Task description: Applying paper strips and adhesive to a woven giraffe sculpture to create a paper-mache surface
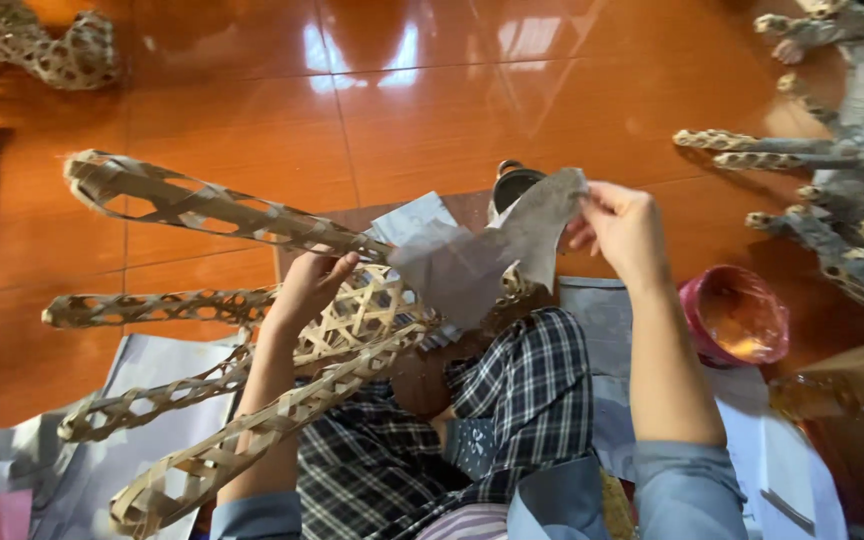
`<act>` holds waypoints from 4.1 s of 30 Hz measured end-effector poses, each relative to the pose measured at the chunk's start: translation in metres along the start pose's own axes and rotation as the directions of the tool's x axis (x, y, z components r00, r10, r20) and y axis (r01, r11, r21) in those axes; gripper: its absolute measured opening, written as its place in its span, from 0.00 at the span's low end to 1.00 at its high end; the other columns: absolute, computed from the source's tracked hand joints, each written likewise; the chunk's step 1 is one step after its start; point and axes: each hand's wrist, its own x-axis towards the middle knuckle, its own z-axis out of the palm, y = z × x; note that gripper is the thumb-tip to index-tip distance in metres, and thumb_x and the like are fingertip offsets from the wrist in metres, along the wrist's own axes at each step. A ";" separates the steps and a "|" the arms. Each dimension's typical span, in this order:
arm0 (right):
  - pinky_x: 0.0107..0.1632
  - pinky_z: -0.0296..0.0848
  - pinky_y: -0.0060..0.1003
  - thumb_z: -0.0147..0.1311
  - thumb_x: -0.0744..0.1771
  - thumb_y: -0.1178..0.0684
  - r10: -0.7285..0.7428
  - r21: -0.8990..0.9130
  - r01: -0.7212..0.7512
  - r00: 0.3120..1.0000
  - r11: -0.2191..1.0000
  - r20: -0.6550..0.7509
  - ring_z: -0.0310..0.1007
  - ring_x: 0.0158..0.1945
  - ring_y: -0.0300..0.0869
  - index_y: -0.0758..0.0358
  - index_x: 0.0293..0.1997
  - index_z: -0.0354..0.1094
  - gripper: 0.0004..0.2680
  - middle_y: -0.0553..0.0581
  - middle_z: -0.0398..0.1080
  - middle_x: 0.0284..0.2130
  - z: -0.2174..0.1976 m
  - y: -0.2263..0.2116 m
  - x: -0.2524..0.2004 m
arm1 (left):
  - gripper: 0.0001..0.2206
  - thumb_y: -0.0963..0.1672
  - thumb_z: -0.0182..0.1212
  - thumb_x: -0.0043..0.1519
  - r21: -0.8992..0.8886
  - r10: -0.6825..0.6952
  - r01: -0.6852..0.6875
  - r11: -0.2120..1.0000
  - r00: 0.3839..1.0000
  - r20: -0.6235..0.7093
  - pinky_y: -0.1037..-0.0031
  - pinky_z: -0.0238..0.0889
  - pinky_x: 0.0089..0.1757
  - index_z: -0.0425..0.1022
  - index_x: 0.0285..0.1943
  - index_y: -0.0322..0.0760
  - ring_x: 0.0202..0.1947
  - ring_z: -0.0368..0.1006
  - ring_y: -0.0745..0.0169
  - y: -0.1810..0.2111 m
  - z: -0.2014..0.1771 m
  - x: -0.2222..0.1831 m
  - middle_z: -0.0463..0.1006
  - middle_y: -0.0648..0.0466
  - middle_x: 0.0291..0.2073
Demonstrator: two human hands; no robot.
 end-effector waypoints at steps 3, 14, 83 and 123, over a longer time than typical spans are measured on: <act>0.15 0.66 0.24 0.48 0.66 0.63 -0.033 -0.138 0.021 0.996 0.990 -0.086 0.69 0.16 0.37 0.55 0.44 0.75 0.09 0.58 0.68 0.15 -0.016 0.013 0.020 | 0.28 0.60 0.47 0.65 0.168 -0.105 0.105 0.980 0.994 -0.008 0.50 0.64 0.42 0.81 0.33 0.38 0.41 0.75 0.35 0.015 -0.004 0.002 0.81 0.45 0.27; 0.44 0.74 0.41 0.53 0.65 0.63 -0.662 -0.452 0.717 0.683 0.530 0.308 0.75 0.40 0.52 0.53 0.39 0.77 0.08 0.58 0.71 0.35 0.059 -0.045 -0.024 | 0.23 0.58 0.51 0.64 0.120 -0.103 0.108 0.987 0.994 -0.045 0.56 0.68 0.37 0.82 0.30 0.43 0.34 0.77 0.44 0.023 -0.003 -0.004 0.80 0.51 0.22; 0.40 0.71 0.46 0.54 0.67 0.51 -0.332 -0.389 0.250 0.929 0.887 -0.161 0.72 0.36 0.56 0.56 0.43 0.63 0.06 0.58 0.67 0.29 0.170 0.082 -0.004 | 0.13 0.44 0.66 0.58 -0.388 -0.313 0.167 0.907 0.881 -0.354 0.83 0.53 0.26 0.71 0.22 0.38 0.25 0.60 0.71 -0.088 0.041 -0.006 0.65 0.57 0.23; 0.20 0.72 0.52 0.51 0.64 0.33 0.201 -0.678 0.592 0.670 0.435 0.714 0.76 0.32 0.49 0.45 0.70 0.45 0.28 0.56 0.73 0.29 0.248 0.022 -0.026 | 0.12 0.46 0.62 0.53 0.287 -0.112 0.015 0.958 0.938 0.327 0.65 0.68 0.45 0.81 0.45 0.54 0.43 0.79 0.49 -0.044 0.021 0.086 0.84 0.50 0.33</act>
